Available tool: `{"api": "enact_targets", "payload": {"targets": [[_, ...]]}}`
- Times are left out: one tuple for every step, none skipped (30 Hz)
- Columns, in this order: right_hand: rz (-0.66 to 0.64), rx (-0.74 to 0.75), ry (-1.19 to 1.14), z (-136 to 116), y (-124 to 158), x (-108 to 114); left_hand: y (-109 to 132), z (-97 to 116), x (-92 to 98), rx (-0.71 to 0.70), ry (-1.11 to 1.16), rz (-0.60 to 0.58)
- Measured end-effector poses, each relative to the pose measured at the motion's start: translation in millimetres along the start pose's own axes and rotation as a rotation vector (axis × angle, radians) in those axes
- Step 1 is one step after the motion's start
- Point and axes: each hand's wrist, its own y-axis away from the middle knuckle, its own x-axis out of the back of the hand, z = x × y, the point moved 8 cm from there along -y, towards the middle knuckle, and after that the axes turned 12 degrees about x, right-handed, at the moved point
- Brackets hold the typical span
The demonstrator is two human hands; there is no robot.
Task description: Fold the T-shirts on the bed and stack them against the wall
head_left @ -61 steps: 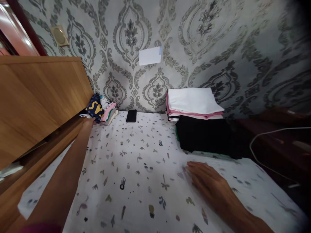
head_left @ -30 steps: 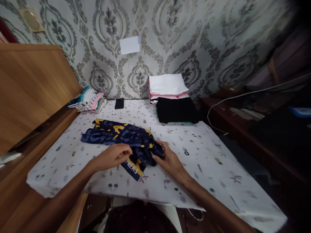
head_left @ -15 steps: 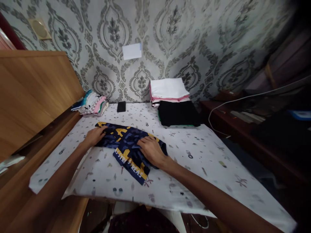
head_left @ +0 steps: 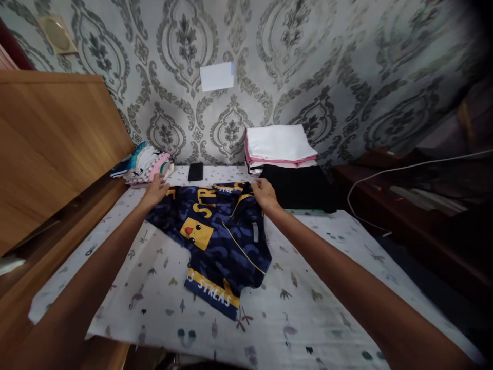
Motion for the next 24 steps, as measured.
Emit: {"api": "enact_targets", "payload": {"targets": [[0.012,0.012,0.028,2,7,2,0,0,-2.2,-0.023,-0.024,0.002],[0.019,0.055,0.058,-1,19,4,3,-3,-5.7,-0.044,-0.081,-0.014],[0.012,0.129,0.086,-10,36,7,8,-8,-9.6,-0.057,-0.163,-0.040],[-0.010,0.240,0.111,-24,56,9,14,-15,-12.0,-0.052,-0.248,-0.057],[-0.067,0.362,0.097,-40,81,9,20,-25,-12.4,-0.030,-0.337,-0.063],[-0.172,0.486,0.050,-58,108,5,27,-36,-10.5,0.002,-0.423,-0.056],[-0.324,0.615,-0.005,-78,139,0,33,-47,-6.6,0.040,-0.497,-0.040],[-0.478,0.744,-0.044,-96,171,-5,39,-58,-1.3,0.085,-0.555,-0.018],[-0.584,0.824,-0.050,-110,199,-7,43,-68,4.8,0.127,-0.596,0.007],[-0.666,0.886,-0.034,-121,222,-10,47,-77,10.8,0.164,-0.623,0.028],[-0.725,0.911,-0.006,-127,238,-13,50,-84,16.0,0.192,-0.636,0.039],[-0.760,0.911,0.035,-131,249,-17,51,-89,19.9,0.217,-0.636,0.037],[-0.780,0.899,0.080,-131,255,-22,52,-94,22.8,0.246,-0.625,0.024],[-0.787,0.882,0.123,-130,257,-27,53,-98,25.2,0.273,-0.604,0.008],[-0.783,0.866,0.159,-129,256,-31,53,-100,27.5,0.295,-0.572,-0.008],[-0.771,0.852,0.180,-127,253,-33,54,-101,30.1,0.311,-0.529,-0.019],[-0.754,0.838,0.179,-126,249,-33,55,-100,33.6,0.315,-0.477,-0.022],[-0.737,0.818,0.152,-125,244,-30,58,-99,38.0,0.307,-0.414,-0.022],[-0.724,0.785,0.100,-124,240,-23,62,-97,42.9,0.290,-0.336,-0.029],[-0.719,0.739,0.032,-123,235,-14,68,-94,47.9,0.269,-0.248,-0.048],[-0.720,0.684,-0.039,-122,231,-3,75,-92,53.1,0.249,-0.159,-0.078],[-0.727,0.627,-0.101,-121,229,10,85,-91,58.4,0.230,-0.078,-0.117],[-0.737,0.572,-0.146,-120,227,23,96,-90,63.9,0.216,-0.017,-0.159],[-0.749,0.522,-0.169,-120,227,36,109,-90,70.4,0.213,0.015,-0.189]]}}
